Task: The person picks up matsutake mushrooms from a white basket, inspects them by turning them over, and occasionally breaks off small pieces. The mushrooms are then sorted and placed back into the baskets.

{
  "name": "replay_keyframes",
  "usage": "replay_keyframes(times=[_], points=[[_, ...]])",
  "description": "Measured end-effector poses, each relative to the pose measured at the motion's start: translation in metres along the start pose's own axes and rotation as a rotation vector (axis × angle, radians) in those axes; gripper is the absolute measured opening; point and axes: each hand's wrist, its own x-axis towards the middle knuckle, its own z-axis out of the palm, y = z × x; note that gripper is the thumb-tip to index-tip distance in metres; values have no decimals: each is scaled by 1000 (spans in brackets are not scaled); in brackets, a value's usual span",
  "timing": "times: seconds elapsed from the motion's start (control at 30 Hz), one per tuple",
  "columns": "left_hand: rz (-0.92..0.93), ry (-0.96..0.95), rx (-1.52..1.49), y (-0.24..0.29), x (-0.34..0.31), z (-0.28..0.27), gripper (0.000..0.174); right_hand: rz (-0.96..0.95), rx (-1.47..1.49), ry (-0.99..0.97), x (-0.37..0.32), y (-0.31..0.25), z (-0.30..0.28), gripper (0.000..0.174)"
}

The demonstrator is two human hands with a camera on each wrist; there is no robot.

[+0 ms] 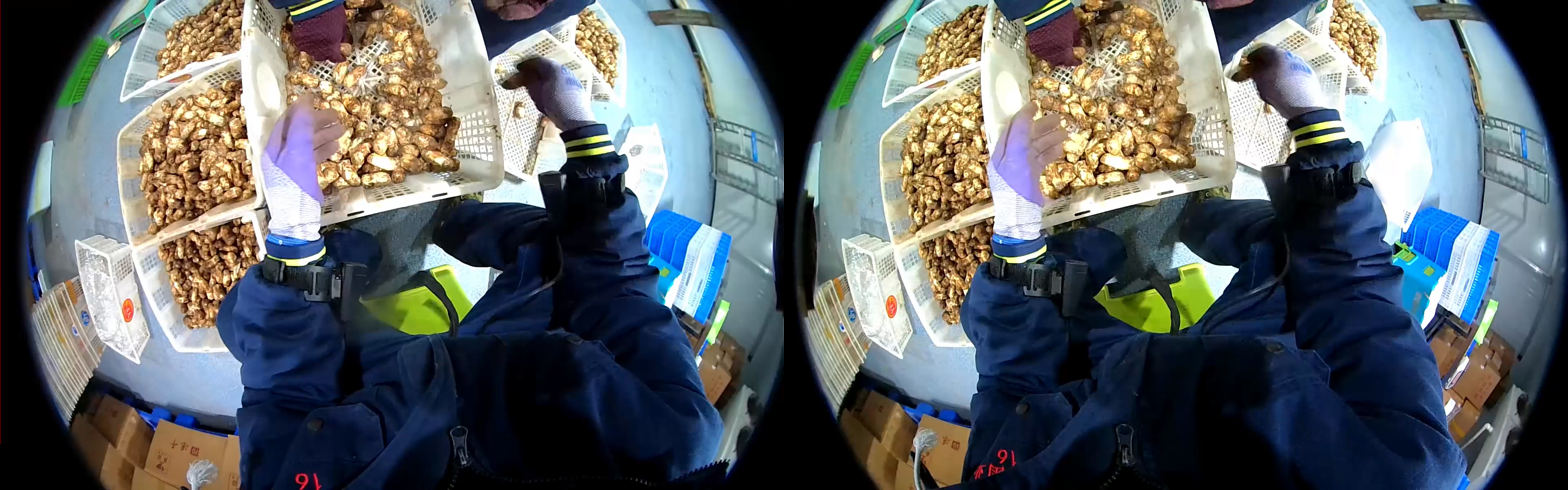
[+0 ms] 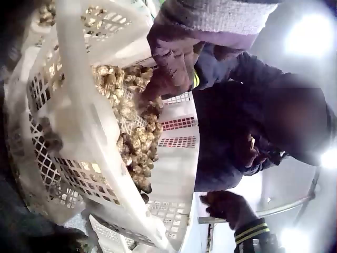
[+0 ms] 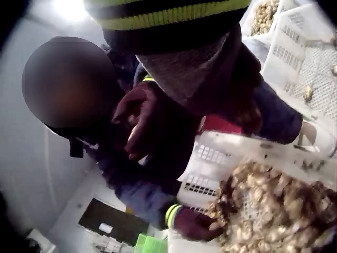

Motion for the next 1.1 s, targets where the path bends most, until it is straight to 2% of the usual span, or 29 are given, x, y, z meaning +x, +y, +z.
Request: replay_keyframes(times=[0.03, 0.07, 0.13, 0.17, 0.2, 0.23, 0.27, 0.3, 0.37, 0.43, 0.5, 0.57, 0.63, 0.7, 0.77, 0.8, 0.83, 0.9, 0.97, 1.0, 1.03, 1.07, 1.1], points=[[25, 73, -21, 0, 3, -4, 51, 4, -95, 105, 11, 50, 26, 33], [26, 93, -32, 2, 2, -4, 50, -40, -151, 141, 5, 47, 24, 34], [43, 99, -46, 6, -1, 3, 49, -323, -238, 340, 0, 24, 28, 35], [47, 100, -50, 7, -3, 6, 48, -422, -158, 365, -5, -11, 28, 34], [40, 95, -67, 10, -5, 5, 46, -458, -79, 266, -14, -45, 33, 34], [31, 106, -77, 9, -4, 3, 45, -455, 6, 56, -11, -51, 56, 35], [25, 118, -87, 8, -3, 0, 45, -501, -183, -195, -9, -69, 63, 34], [23, 131, -98, 7, -1, -3, 44, -413, -446, -390, 2, -79, 83, 33], [-10, 58, -90, -2, 3, -9, 43, -316, -764, -622, 27, -84, 118, 34], [-39, 6, -26, -6, 2, -8, 46, -320, -791, -658, 33, -93, 130, 32], [-53, -84, -4, -8, 2, -8, 41, -280, -656, -605, 32, -87, 130, 27], [-94, -127, 5, -15, 0, -12, 39, -230, -406, -607, 43, -79, 124, 32], [-112, -175, -25, -17, -1, -17, 38, 18, 583, -702, 21, -85, 90, 40], [-120, -232, -121, -25, 2, -23, 38, 83, 928, -659, -4, -99, 70, 38], [-142, -228, -152, -26, 1, -21, 40, -51, 1334, -734, -27, -113, 58, 46], [-138, -224, -154, -24, 0, -21, 41, -155, 1368, -783, -30, -112, 59, 40], [-136, -220, -155, -23, 0, -21, 42, -249, 1524, -894, -34, -108, 57, 43], [-156, -206, -165, -23, 4, -25, 47, -171, 1654, -1035, -37, -109, 54, 45], [-209, -246, -219, -24, 4, -24, 52, -32, 1661, -929, -40, -109, 65, 48], [-250, -290, -272, -20, 3, -19, 54, -76, 1586, -942, -38, -114, 58, 49], [-294, -332, -325, -18, 2, -15, 57, -163, 1420, -867, -37, -120, 53, 50], [-220, -385, -329, -17, -3, -9, 63, -254, 1215, -751, -42, -129, 50, 51], [-172, -364, -427, -10, -8, 1, 54, -336, 1007, -632, -49, -145, 40, 51]])
